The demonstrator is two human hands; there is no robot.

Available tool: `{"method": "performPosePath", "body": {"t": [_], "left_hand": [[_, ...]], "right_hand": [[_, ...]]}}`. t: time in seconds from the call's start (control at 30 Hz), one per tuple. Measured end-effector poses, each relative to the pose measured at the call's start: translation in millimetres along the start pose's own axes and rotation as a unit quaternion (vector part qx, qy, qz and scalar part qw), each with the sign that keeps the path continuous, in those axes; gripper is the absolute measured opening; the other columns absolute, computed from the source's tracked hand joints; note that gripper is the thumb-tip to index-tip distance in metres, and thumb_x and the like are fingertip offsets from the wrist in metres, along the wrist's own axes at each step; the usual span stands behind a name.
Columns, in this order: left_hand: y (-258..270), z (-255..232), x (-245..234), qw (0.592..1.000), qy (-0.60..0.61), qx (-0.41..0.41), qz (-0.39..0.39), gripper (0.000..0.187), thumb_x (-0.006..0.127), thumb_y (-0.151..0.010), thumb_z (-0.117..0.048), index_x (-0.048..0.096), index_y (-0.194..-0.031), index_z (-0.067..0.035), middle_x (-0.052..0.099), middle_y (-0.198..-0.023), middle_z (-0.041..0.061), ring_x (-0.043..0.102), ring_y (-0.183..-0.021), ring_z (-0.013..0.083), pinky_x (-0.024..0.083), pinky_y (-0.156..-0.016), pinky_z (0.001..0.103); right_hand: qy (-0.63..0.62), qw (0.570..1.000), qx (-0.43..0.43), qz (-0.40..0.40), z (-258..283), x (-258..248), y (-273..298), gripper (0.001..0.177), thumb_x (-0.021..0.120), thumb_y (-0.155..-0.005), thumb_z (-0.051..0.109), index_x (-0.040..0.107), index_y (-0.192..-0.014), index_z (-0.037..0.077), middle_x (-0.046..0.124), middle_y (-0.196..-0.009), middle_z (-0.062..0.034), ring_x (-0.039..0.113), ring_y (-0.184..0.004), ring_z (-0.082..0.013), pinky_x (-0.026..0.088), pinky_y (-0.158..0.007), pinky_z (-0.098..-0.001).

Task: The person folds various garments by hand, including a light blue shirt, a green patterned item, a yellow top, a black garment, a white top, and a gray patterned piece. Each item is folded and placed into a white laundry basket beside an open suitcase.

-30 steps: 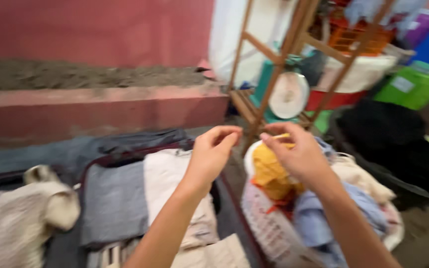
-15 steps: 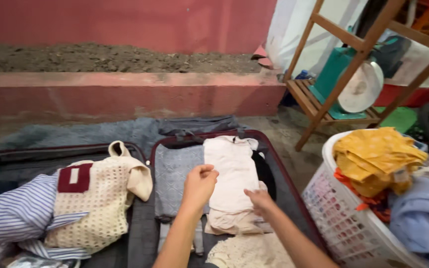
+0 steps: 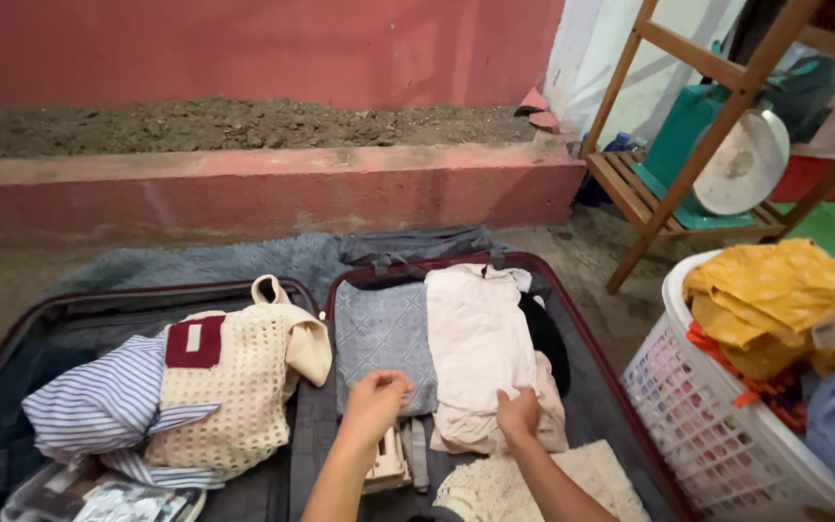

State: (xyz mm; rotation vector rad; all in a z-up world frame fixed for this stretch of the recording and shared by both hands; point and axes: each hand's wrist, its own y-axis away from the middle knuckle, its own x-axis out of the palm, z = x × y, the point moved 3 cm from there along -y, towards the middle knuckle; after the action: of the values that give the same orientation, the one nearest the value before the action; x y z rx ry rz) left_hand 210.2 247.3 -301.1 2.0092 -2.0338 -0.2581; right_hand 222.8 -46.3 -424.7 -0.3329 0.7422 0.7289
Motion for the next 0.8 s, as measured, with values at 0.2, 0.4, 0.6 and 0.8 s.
{"method": "performPosePath", "body": {"t": [0.2, 0.4, 0.6, 0.8], "left_hand": [[14.6, 23.5, -4.8, 0.997, -0.08, -0.023, -0.007, 0.039, 0.068, -0.091, -0.03, 0.077, -0.107, 0.004, 0.073, -0.09, 0.007, 0.063, -0.078, 0.0145, 0.05, -0.07, 0.031], [51.3, 48.9, 9.6, 0.99, 0.031, -0.136, 0.021, 0.042, 0.073, -0.092, -0.042, 0.072, -0.107, -0.004, 0.07, -0.088, 0.006, 0.06, -0.073, 0.0167, 0.048, -0.064, 0.032], [71.1, 73.7, 0.6, 0.986, 0.096, -0.117, -0.075, 0.024, 0.066, -0.095, -0.016, 0.069, -0.105, 0.006, 0.069, -0.093, 0.015, 0.069, -0.071, 0.0257, 0.058, -0.057, 0.043], [97.1, 55.2, 26.9, 0.987, 0.088, -0.089, 0.099, 0.024, 0.052, -0.1, -0.009, 0.069, -0.114, 0.001, 0.071, -0.102, 0.015, 0.069, -0.079, 0.0261, 0.058, -0.064, 0.041]], "right_hand": [[-0.113, 0.937, -0.178, 0.28, 100.6, -41.0, 84.5, 0.016, 0.066, -0.083, 0.009, 0.06, -0.098, 0.006, 0.07, -0.085, -0.021, 0.073, -0.074, -0.0352, 0.057, -0.068, -0.0459], [-0.091, 0.86, -0.359, 0.351, 160.8, -105.8, 152.1, 0.024, 0.062, -0.077, 0.001, 0.067, -0.1, 0.004, 0.075, -0.09, -0.0195, 0.075, -0.081, -0.0313, 0.058, -0.071, -0.0391], [-0.145, 0.76, -0.11, 0.624, 121.2, -129.7, 193.5, 0.021, 0.08, -0.091, 0.016, 0.069, -0.101, 0.001, 0.07, -0.088, -0.0093, 0.066, -0.077, -0.0183, 0.054, -0.067, -0.0296], [-0.175, 0.829, -0.085, 0.524, 116.8, -161.9, 171.8, 0.026, 0.079, -0.088, 0.027, 0.071, -0.099, 0.004, 0.071, -0.082, -0.0088, 0.067, -0.07, -0.0141, 0.056, -0.062, -0.0266]]}}
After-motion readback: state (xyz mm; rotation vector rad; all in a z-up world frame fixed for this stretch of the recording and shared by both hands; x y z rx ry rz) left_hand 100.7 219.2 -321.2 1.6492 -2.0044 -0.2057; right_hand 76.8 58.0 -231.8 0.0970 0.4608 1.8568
